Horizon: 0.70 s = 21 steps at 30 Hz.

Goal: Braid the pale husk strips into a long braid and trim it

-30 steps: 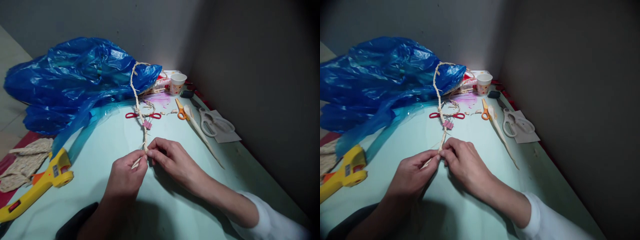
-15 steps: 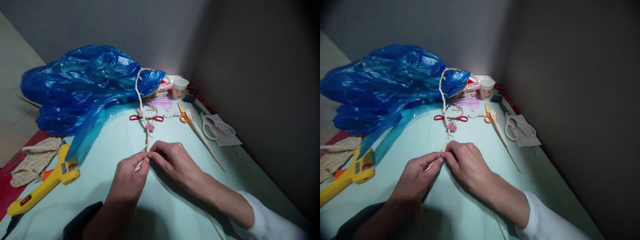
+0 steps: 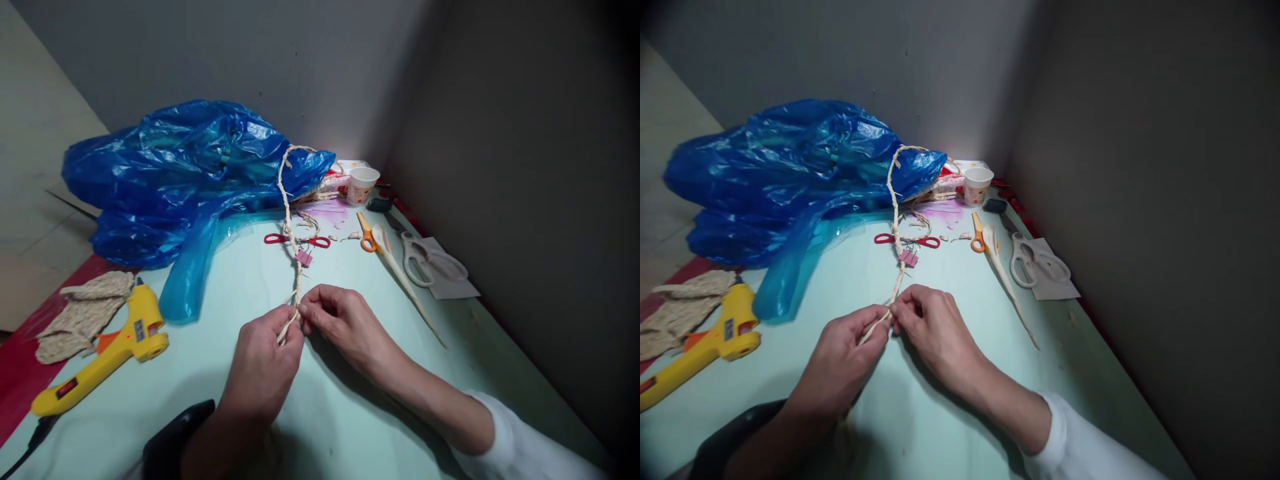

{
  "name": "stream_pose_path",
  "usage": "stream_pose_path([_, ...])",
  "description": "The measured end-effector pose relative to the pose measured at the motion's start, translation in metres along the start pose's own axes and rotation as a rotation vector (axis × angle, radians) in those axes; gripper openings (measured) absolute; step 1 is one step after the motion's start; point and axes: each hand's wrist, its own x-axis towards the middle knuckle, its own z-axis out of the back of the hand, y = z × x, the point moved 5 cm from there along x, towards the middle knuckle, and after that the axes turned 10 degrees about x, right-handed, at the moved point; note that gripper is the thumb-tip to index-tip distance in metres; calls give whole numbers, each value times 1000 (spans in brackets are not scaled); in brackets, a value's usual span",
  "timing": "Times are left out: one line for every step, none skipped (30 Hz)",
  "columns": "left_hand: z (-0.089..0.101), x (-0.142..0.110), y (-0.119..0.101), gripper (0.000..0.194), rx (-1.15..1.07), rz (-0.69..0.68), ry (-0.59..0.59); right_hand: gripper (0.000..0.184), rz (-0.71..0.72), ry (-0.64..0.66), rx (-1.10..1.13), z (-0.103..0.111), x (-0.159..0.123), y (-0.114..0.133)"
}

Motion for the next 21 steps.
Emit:
stream_pose_path([0, 0, -1, 25, 39, -12, 17, 23, 1, 16, 14, 0, 1, -2])
stream_pose_path([0, 0, -2, 27, 96, -30, 41, 23, -2, 27, 31, 0, 1, -3])
stream_pose_path([0, 0, -4, 28, 170, -59, 61, 23, -9, 34, 49, 0, 1, -5])
stream_pose_path([1, 0, -6, 30, 255, -101, 54, 22, -16, 35, 63, 1, 2, -7])
stream_pose_path([3, 0, -8, 31, 344, -145, 39, 22, -21, 35, 71, 1, 2, -8])
stream_pose_path([5, 0, -9, 31, 430, -187, 11, 21, -21, 28, 69, 1, 1, -8])
stream_pose_path([7, -1, -11, 31, 509, -223, -30, 21, -13, 19, 57, 1, 1, -8])
stream_pose_path([10, -2, -12, 30, 576, -252, -80, 21, 2, 9, 38, 2, 0, -6])
stream_pose_path([12, -3, -13, 29, 628, -281, -134, 21, 20, 0, 17, 2, -1, -4])
stream_pose_path([14, -6, -15, 29, 666, -313, -188, 21, 37, -9, -2, 2, -2, -2])
stream_pose_path([15, -8, -17, 28, 691, -356, -242, 20, 52, -19, -14, 3, -3, -1])
stream_pose_path([16, -11, -19, 27, 704, -408, -290, 20, 62, -26, -20, 3, -3, 1])
stream_pose_path([15, -15, -21, 26, 708, -464, -330, 20, 68, -32, -23, 3, -4, 2])
stream_pose_path([14, -18, -23, 26, 707, -519, -364, 20, 71, -39, -22, 3, -4, 2])
stream_pose_path([12, -22, -24, 27, 709, -570, -393, 20, 71, -45, -19, 3, -4, 2])
stream_pose_path([9, -25, -25, 27, 726, -610, -417, 19, 65, -50, -6, 2, -3, 2])
stream_pose_path([6, -28, -26, 26, 760, -645, -434, 19, 51, -53, 20, 2, -3, 1])
stream_pose_path([1, -31, -26, 24, 808, -678, -445, 18, 24, -49, 61, 1, -2, -1])
stream_pose_path([-3, -33, -26, 24, 866, -710, -453, 18, -12, -41, 121, 0, -1, -3])
stream_pose_path([-9, -35, -26, 25, 931, -741, -458, 17, -52, -30, 192, -1, 0, -4])
stream_pose_path([-14, -37, -26, 27, 995, -771, -465, 16, -88, -16, 264, -1, 1, -6])
